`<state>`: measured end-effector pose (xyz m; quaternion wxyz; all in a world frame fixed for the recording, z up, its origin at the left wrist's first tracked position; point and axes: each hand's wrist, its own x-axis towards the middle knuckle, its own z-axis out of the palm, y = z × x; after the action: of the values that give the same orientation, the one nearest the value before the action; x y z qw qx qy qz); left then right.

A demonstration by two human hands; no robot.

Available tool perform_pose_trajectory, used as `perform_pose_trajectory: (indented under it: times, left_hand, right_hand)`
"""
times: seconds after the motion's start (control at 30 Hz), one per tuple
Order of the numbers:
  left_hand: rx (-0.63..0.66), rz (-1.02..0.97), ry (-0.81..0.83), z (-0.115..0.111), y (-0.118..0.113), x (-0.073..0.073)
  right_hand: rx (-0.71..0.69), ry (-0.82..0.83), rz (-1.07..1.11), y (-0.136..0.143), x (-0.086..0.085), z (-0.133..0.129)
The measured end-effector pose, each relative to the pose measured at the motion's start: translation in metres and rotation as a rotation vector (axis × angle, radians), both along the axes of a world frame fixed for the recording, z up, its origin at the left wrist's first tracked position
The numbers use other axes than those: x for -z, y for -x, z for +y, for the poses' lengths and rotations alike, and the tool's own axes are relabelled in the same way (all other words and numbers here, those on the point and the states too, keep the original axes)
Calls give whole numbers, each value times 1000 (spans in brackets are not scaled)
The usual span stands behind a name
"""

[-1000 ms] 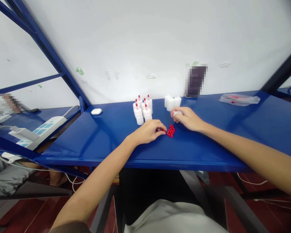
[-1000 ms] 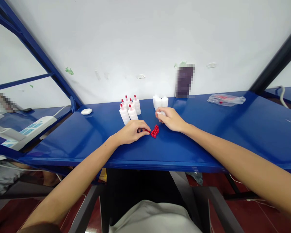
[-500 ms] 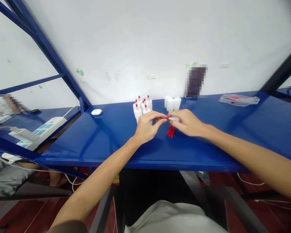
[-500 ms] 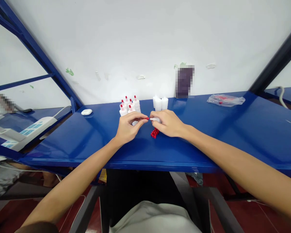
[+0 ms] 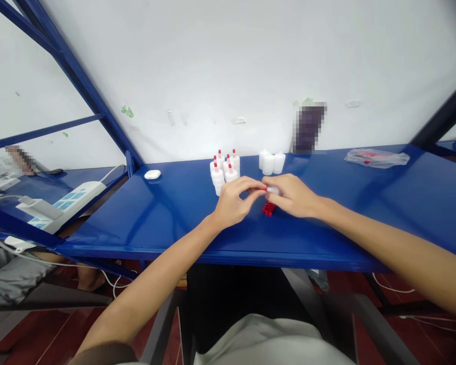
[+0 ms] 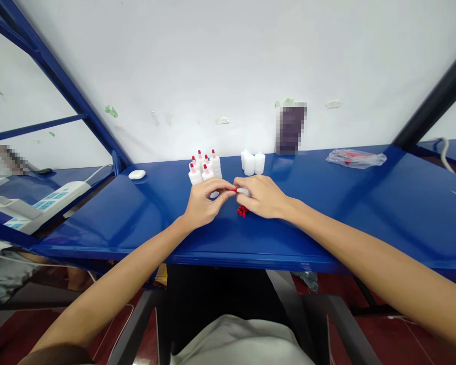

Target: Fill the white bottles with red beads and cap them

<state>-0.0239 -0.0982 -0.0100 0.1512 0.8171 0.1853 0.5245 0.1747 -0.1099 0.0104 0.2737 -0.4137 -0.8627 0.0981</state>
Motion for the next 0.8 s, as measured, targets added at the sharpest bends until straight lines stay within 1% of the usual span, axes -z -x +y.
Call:
perform_pose_trajectory:
  times: [0.07, 0.13, 0.2, 0.33, 0.4, 0.5, 0.6, 0.7, 0.8]
  left_hand:
    - [7, 23, -13, 0, 0, 0]
    - [14, 48, 27, 0, 0, 1]
    - [46, 53, 137, 0, 0, 1]
    - [179, -11, 404, 2, -1, 4]
    - [223, -41, 480, 3, -3, 5]
    - [255, -82, 554, 5, -2, 5]
    - [229, -84, 622, 10, 4, 1]
    - [127, -1, 663, 17, 12, 0]
    - [58, 49, 674, 25, 14, 3]
  right_hand:
    - [-29, 22, 11, -1, 1, 0]
    - [-35, 48, 27, -2, 2, 1]
    - [-21, 56, 32, -2, 3, 2]
    - [2, 51, 12, 1, 3, 2]
    - [16, 53, 7, 3, 4, 2]
    - [20, 43, 8, 3, 4, 3]
    - [68, 31, 8, -1, 3, 7]
    - [154, 19, 30, -9, 3, 13]
    - [193, 14, 67, -15, 5, 18]
